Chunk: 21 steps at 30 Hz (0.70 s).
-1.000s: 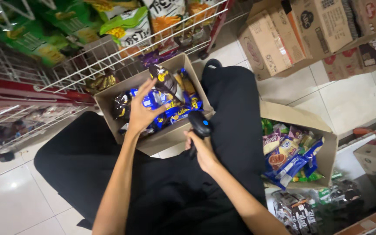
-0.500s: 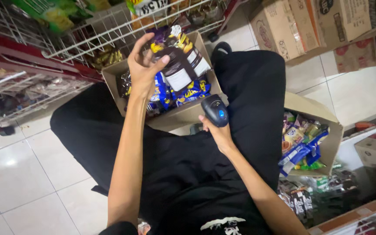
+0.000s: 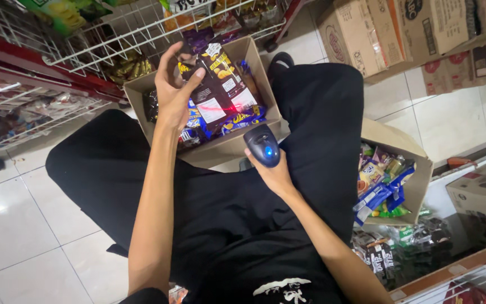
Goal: The person scans snacks with a handheld barcode scanner and places them onto the shelves from a cardboard box.
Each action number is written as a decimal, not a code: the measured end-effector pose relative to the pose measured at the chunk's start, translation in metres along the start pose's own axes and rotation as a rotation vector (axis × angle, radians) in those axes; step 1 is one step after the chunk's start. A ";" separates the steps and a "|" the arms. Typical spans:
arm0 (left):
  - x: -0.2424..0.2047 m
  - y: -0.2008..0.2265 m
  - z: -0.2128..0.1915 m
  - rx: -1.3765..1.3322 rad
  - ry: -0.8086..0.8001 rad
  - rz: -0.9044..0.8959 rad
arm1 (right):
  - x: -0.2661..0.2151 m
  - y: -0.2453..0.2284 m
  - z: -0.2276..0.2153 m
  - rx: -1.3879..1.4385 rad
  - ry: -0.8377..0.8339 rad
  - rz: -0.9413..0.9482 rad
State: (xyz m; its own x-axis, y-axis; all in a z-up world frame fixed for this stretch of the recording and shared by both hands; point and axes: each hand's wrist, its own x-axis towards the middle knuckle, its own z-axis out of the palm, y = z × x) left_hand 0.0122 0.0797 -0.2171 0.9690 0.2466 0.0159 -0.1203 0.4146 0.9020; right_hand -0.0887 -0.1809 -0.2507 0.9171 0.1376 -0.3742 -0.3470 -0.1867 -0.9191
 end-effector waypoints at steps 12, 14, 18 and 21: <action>-0.008 -0.007 0.005 0.174 0.168 -0.276 | -0.003 -0.003 0.002 -0.116 -0.043 -0.140; -0.008 -0.020 0.005 0.000 0.325 -0.369 | -0.002 0.000 0.001 -0.098 -0.050 -0.161; -0.017 -0.043 -0.004 -0.057 0.340 -0.393 | 0.003 0.010 0.000 -0.063 -0.043 -0.160; -0.024 -0.052 -0.014 0.051 0.445 -0.439 | 0.003 0.021 -0.003 -0.024 -0.060 0.017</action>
State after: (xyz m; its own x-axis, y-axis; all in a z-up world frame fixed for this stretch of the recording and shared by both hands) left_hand -0.0080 0.0644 -0.2704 0.7415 0.4087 -0.5321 0.2894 0.5207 0.8032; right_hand -0.0922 -0.1868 -0.2707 0.8976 0.1917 -0.3969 -0.3568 -0.2126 -0.9097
